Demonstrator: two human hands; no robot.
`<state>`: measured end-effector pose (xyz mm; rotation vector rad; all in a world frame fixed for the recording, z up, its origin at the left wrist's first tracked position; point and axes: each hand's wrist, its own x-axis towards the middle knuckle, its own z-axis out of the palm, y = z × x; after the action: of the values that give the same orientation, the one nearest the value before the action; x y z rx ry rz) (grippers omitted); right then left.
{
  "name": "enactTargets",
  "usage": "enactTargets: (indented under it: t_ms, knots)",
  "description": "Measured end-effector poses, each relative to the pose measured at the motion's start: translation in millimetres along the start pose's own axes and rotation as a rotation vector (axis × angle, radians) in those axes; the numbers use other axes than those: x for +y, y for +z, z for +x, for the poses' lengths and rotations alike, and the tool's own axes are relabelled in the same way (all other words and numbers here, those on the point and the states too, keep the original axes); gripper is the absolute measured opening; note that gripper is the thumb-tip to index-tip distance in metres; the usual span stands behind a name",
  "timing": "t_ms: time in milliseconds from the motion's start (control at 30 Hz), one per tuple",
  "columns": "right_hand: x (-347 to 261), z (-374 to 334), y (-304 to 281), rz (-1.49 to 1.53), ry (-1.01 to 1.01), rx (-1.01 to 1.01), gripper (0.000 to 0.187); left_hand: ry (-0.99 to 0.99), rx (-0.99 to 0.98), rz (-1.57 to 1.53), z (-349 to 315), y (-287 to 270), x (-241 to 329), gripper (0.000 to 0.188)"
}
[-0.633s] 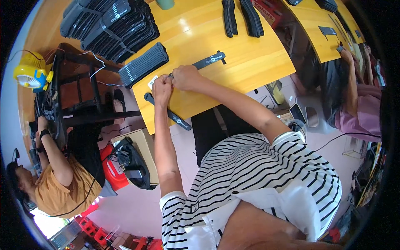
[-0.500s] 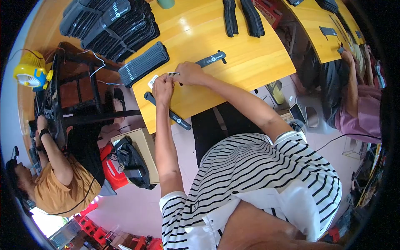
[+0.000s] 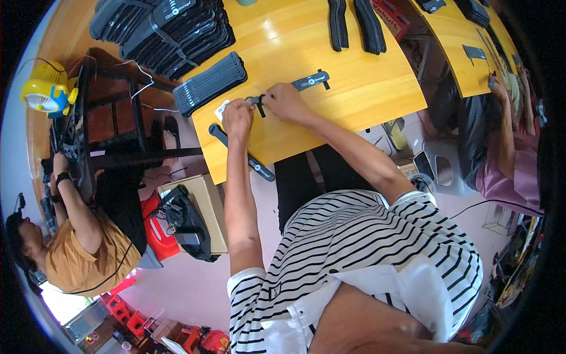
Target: Assembling hardware components and fasteners onto leather straps at a workshop table.
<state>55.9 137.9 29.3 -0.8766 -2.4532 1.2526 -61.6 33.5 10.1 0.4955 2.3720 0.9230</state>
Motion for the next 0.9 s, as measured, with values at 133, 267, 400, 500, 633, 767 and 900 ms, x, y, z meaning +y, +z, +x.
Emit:
enactTargets:
  t_ms: [133,267,400,500,633,767,900]
  knots:
    - [2,-6,-26,0.354,0.164,-0.084,0.031,-0.002,0.035,0.050,2,0,0,0.027]
    - [-2,-8,-20,0.455,0.173,-0.184,0.031,0.043,-0.038,-0.022,1,-4,-4,0.026]
    - [8,-1,-13,0.494,0.198,-0.180,0.030,0.051,0.009,-0.143,-10,-5,7,0.018]
    - [1,1,-1,0.477,0.172,-0.174,0.029,0.023,0.012,-0.461,-8,-6,-12,0.010]
    - [2,1,5,0.459,0.123,-0.196,0.028,0.165,0.100,-0.320,-19,-6,-5,0.017]
    - [3,-14,-6,0.466,0.072,-0.189,0.028,0.354,0.040,-0.269,-11,0,-15,0.025]
    - [19,-34,-36,0.539,0.095,-0.085,0.024,0.315,0.136,-0.166,-14,3,-2,0.029]
